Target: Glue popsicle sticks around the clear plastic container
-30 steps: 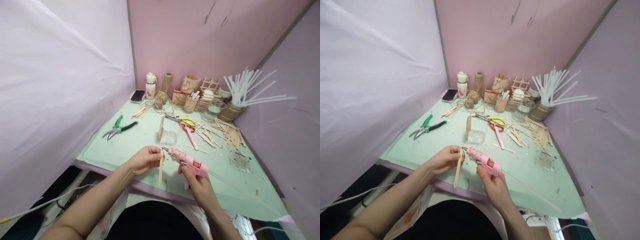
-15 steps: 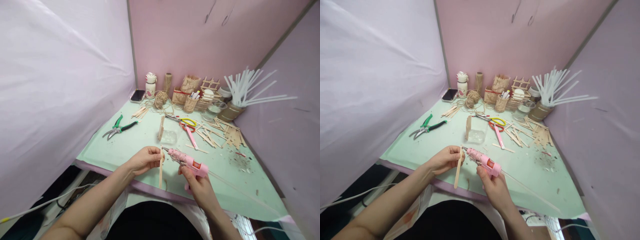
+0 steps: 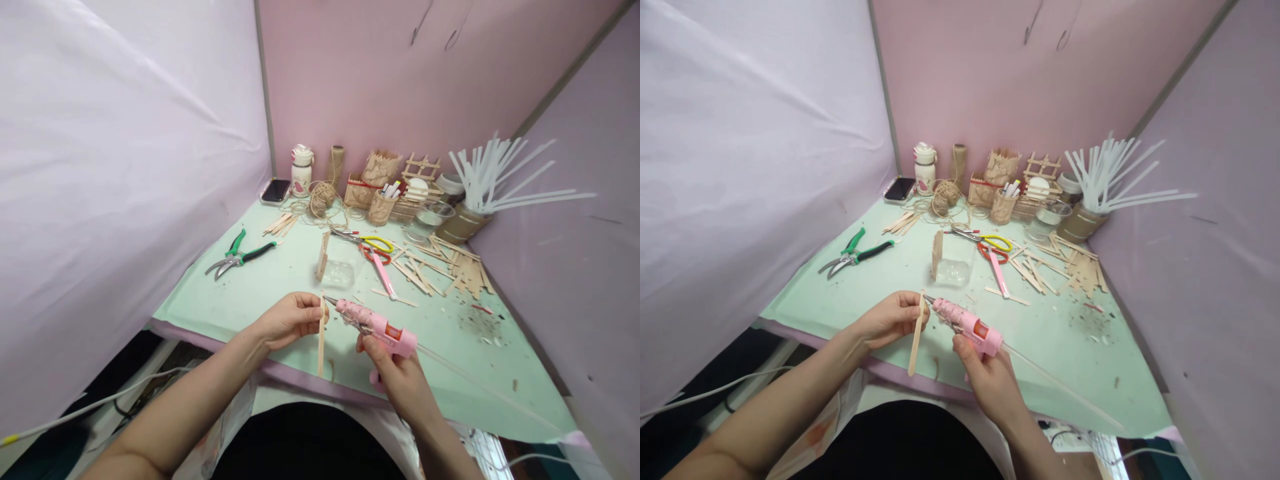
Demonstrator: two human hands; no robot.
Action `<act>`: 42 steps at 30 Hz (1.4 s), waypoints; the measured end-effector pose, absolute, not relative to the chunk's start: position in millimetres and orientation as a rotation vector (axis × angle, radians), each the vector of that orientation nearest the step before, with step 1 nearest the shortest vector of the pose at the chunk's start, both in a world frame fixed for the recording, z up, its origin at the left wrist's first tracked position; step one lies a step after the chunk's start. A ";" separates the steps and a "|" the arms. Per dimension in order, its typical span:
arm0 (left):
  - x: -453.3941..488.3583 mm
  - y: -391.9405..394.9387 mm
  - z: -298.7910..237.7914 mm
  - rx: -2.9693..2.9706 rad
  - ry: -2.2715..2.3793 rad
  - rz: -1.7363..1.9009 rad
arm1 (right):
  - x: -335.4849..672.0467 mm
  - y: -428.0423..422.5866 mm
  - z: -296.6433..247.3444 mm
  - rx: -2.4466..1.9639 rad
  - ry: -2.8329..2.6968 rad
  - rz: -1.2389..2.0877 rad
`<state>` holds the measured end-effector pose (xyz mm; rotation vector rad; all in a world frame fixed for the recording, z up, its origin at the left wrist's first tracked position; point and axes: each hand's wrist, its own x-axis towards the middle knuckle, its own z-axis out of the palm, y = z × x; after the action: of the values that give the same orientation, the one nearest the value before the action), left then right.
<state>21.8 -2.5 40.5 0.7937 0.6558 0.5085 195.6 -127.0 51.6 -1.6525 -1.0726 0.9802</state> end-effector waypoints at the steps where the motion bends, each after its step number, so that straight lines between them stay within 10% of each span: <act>1: 21.8 -2.5 40.4 0.795 0.656 0.510 | 195.5 -127.5 51.5 -1.657 -1.073 0.981; 42: 22.2 -2.8 39.0 0.808 0.665 0.505 | 192.2 -127.8 52.4 -1.663 -1.067 0.934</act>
<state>22.2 -2.8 39.0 0.8081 0.6653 0.5053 192.2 -127.8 52.4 -1.6629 -1.0666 0.9340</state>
